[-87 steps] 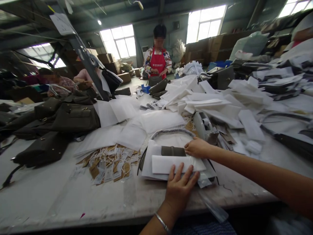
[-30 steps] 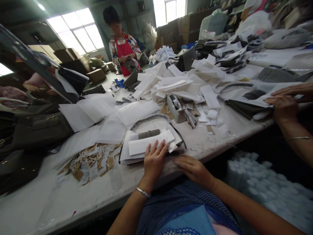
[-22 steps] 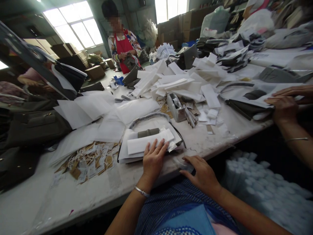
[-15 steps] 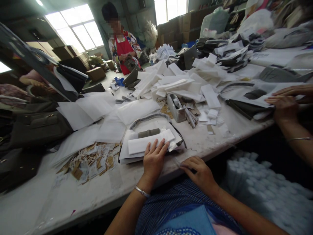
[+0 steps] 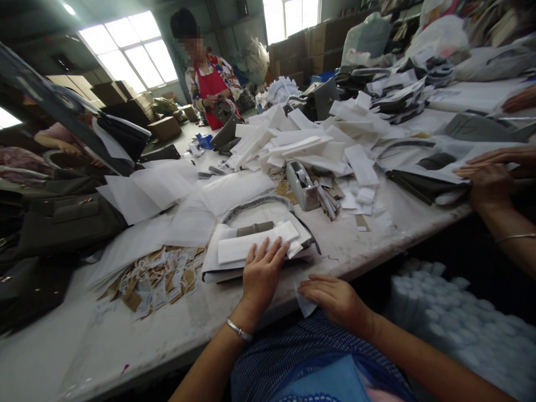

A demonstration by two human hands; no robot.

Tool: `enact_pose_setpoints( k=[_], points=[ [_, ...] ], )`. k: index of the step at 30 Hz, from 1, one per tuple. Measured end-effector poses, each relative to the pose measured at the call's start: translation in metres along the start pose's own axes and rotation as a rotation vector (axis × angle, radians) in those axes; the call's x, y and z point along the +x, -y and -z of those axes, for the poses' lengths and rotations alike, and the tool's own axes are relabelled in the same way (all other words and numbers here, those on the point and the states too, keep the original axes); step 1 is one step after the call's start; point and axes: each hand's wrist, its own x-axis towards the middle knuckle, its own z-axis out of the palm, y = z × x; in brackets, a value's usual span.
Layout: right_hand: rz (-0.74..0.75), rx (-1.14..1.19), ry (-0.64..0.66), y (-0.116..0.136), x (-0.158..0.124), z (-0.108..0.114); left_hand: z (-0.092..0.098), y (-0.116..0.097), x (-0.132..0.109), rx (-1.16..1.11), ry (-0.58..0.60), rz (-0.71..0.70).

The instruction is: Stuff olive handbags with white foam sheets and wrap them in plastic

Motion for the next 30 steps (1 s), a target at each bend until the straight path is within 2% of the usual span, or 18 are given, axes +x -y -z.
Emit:
enact_pose_setpoints(
  k=[6,10,16,20,24,30],
  points=[
    [0.047,0.029,0.087,0.005,-0.008,0.005,0.004,0.004,0.005,0.008,0.026,-0.020],
    [-0.004,0.043,0.122,0.004,-0.023,-0.002,-0.009,0.003,-0.004,0.011,0.002,-0.075],
    [-0.003,0.075,0.067,0.007,-0.025,0.000,-0.029,0.001,-0.017,-0.023,-0.078,-0.104],
    [-0.037,0.081,0.075,0.012,-0.008,0.017,-0.032,0.002,-0.018,-0.041,-0.078,-0.129],
    [-0.060,0.078,0.045,0.012,0.026,0.034,-0.034,0.001,-0.019,-0.042,-0.094,-0.133],
    [-0.101,0.036,-0.019,-0.016,0.073,0.039,-0.038,-0.002,-0.021,-0.078,-0.139,-0.122]
  ],
)
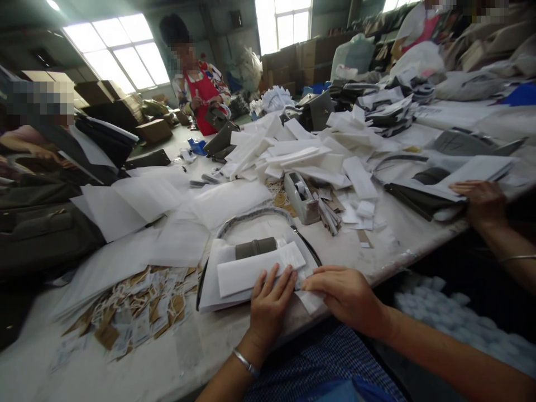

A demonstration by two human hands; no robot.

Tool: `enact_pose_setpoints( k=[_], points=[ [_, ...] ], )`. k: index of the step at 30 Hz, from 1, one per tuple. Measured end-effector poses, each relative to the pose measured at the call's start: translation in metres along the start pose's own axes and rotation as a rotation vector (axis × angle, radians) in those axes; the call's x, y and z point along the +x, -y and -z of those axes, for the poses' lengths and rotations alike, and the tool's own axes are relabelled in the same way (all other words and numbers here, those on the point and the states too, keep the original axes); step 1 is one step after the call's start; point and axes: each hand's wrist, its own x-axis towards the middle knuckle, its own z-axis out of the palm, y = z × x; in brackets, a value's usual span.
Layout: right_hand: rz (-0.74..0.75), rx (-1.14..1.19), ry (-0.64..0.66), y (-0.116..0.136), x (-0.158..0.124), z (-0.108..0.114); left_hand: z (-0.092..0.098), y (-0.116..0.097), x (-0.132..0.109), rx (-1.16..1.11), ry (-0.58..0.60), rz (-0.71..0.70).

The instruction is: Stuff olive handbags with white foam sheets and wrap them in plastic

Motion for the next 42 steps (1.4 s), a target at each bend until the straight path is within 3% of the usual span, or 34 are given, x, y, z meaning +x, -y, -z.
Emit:
enact_pose_setpoints(
  k=[7,10,17,21,29,36,42],
  points=[
    [-0.401,0.185,0.078,-0.022,0.024,-0.002,-0.002,0.000,-0.002,-0.049,-0.032,0.010],
    [-0.490,0.211,0.054,-0.029,0.030,-0.005,-0.003,0.000,-0.001,-0.050,-0.060,-0.001],
    [-0.414,-0.043,0.119,-0.064,0.047,-0.033,-0.004,-0.001,0.001,-0.049,-0.101,0.001],
    [-0.385,-0.053,0.127,-0.081,0.049,-0.047,-0.004,-0.002,0.003,-0.074,-0.148,0.011],
    [-0.415,-0.060,0.232,-0.091,0.059,-0.051,-0.004,-0.003,0.005,-0.101,-0.162,0.023],
    [-0.459,-0.070,0.241,-0.092,0.062,-0.054,0.000,-0.002,0.006,-0.015,-0.061,0.023],
    [-0.495,-0.104,0.210,-0.088,0.061,-0.058,0.003,-0.007,0.012,0.135,0.093,0.016]
  ],
)
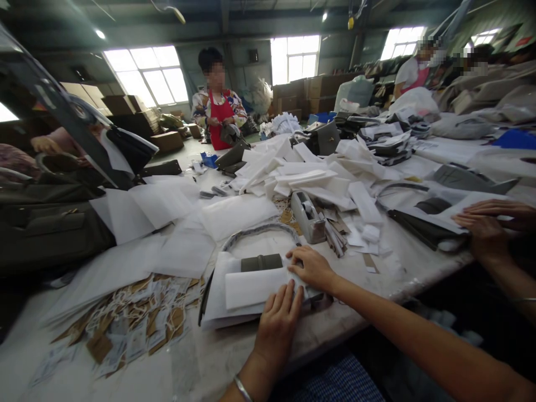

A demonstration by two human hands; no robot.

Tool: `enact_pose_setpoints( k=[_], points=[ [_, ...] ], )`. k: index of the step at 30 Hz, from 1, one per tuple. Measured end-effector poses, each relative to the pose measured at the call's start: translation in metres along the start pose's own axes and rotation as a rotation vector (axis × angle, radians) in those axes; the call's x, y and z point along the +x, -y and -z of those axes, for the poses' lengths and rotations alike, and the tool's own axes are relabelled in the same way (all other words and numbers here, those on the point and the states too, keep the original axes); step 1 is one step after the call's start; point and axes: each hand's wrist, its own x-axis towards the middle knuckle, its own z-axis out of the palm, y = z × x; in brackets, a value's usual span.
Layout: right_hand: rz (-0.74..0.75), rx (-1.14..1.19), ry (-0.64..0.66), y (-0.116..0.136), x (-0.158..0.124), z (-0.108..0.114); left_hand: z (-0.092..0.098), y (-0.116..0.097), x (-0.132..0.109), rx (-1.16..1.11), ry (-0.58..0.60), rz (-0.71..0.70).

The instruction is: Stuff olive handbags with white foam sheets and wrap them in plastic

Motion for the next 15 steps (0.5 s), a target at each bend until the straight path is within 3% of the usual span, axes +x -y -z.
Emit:
enact_pose_setpoints(
  k=[15],
  points=[
    [-0.028,-0.043,0.077,0.005,0.008,0.010,0.008,0.007,0.007,0.000,0.057,-0.061]
  ],
)
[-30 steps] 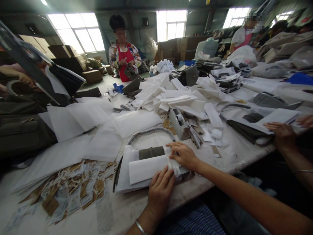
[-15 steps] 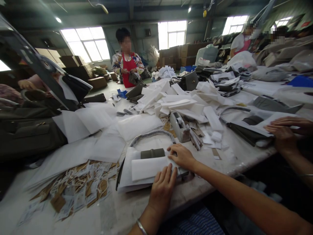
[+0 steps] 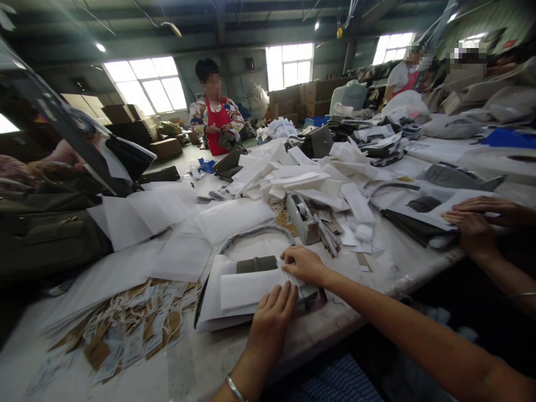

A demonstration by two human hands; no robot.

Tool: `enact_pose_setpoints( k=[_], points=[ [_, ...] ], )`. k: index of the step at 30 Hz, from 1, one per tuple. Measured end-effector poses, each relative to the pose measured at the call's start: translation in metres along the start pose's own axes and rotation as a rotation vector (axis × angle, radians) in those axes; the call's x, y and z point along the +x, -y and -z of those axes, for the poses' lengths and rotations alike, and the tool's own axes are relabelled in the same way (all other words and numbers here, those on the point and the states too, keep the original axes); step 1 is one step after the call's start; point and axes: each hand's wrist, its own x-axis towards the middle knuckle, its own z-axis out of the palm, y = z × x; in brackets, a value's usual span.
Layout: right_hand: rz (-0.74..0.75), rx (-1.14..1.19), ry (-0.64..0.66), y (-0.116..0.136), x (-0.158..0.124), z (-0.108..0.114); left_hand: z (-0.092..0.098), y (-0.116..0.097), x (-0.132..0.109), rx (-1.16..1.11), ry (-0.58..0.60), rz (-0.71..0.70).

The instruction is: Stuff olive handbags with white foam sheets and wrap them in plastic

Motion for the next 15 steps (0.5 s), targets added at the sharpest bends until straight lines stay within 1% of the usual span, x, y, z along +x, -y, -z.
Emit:
enact_pose_setpoints(
  k=[4,10,13,15],
  points=[
    [0.014,0.022,0.010,-0.002,0.002,0.003,-0.004,0.003,-0.001,-0.055,-0.042,0.076],
    [0.052,0.082,-0.031,-0.005,0.000,0.001,-0.002,0.001,0.003,-0.078,-0.062,0.101],
    [0.089,0.140,-0.078,-0.012,0.004,0.013,-0.003,0.000,0.004,-0.079,-0.085,0.106],
    [0.061,0.175,-0.183,-0.021,0.012,0.031,-0.005,0.000,0.003,-0.077,-0.102,0.114]
  ],
)
